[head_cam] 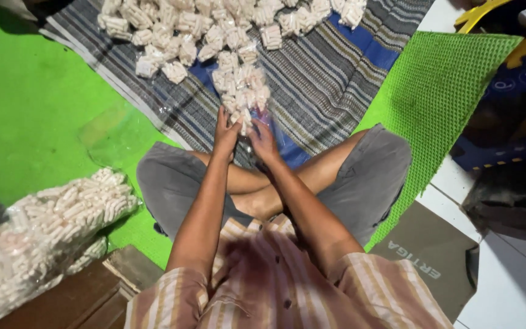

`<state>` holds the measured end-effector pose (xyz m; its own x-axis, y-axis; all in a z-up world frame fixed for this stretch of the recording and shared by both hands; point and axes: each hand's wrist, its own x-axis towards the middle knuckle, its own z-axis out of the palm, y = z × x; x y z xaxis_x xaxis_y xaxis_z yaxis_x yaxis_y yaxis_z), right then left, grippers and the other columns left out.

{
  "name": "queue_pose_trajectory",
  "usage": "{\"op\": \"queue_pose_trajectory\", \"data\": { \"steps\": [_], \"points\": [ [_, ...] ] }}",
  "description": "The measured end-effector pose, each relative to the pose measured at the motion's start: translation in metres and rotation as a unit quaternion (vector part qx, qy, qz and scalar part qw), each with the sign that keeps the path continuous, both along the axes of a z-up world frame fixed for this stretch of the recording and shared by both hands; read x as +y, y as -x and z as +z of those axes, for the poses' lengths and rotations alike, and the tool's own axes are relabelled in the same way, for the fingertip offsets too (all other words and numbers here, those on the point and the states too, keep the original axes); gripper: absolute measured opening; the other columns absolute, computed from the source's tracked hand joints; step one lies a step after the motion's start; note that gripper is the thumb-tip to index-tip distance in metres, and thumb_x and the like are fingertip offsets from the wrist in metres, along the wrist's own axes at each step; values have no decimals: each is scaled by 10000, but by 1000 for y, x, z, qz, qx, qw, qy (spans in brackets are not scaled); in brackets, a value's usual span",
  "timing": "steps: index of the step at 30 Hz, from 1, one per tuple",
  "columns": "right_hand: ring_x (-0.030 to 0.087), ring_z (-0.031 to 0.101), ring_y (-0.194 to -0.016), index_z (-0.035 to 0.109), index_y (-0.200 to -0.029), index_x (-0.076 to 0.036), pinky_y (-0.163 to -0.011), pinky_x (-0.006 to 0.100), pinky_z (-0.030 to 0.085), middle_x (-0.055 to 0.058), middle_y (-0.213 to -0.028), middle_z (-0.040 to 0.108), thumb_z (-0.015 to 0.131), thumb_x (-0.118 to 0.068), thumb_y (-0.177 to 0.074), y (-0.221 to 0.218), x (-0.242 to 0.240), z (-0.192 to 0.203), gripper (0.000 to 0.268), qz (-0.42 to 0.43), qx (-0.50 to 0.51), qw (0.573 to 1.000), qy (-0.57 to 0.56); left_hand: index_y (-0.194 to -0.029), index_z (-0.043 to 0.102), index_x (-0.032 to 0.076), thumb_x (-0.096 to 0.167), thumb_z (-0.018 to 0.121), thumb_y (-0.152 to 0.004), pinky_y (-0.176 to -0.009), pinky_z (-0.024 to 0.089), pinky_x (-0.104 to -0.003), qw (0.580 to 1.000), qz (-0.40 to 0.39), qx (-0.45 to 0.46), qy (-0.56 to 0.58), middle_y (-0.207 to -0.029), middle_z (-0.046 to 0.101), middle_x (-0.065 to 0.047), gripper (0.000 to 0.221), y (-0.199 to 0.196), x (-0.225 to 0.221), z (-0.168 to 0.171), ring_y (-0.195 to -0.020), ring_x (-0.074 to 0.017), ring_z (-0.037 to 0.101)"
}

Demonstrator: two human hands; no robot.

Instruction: Packing small individually wrapped snack packets into a larger plastic bag while sitting on the floor.

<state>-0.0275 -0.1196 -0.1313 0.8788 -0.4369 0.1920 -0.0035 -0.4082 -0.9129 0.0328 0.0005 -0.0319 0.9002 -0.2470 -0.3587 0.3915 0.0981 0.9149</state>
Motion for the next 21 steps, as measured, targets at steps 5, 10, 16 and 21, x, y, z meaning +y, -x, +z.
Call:
{"op": "queue_pose_trajectory", "data": {
  "steps": [5,10,16,21],
  "points": [
    [593,555,-1176,393,-1504,60,-1036,519,538,407,-1523,303,702,132,-875,10,-8,68,704,131,69,961,-233,-1621,25,28,77,628,-1020,-1177,304,-619,1000,11,-5,12,-1630,108,-371,852,-2,-4,-4,-1451,-601,193],
    [474,637,-1149,641,-1296,-54,-942,425,597,269,-1332,543,819,-101,-839,-10,-3,25,493,20,28,999,4,-1642,34,92,142,644,-1024,-1183,285,-610,1000,-8,5,-14,-1654,88,-326,870,-10,-5,-11,-1470,-557,180],
    [299,711,-1108,671,-1283,-233,-950,383,594,104,-1197,694,800,-154,-844,-33,0,11,464,-34,85,995,44,-1637,131,126,289,691,-969,-1152,360,-592,987,-37,-23,-156,-1632,232,-285,887,-10,-14,9,-1426,-506,346],
    [335,691,-1145,640,-1357,-209,-1011,444,558,152,-1240,707,791,-163,-836,-23,1,60,545,12,102,994,38,-1632,237,208,373,703,-945,-1070,473,-562,969,-33,-22,-245,-1553,416,-282,846,-3,-11,6,-1331,-488,511]
  ]
}}
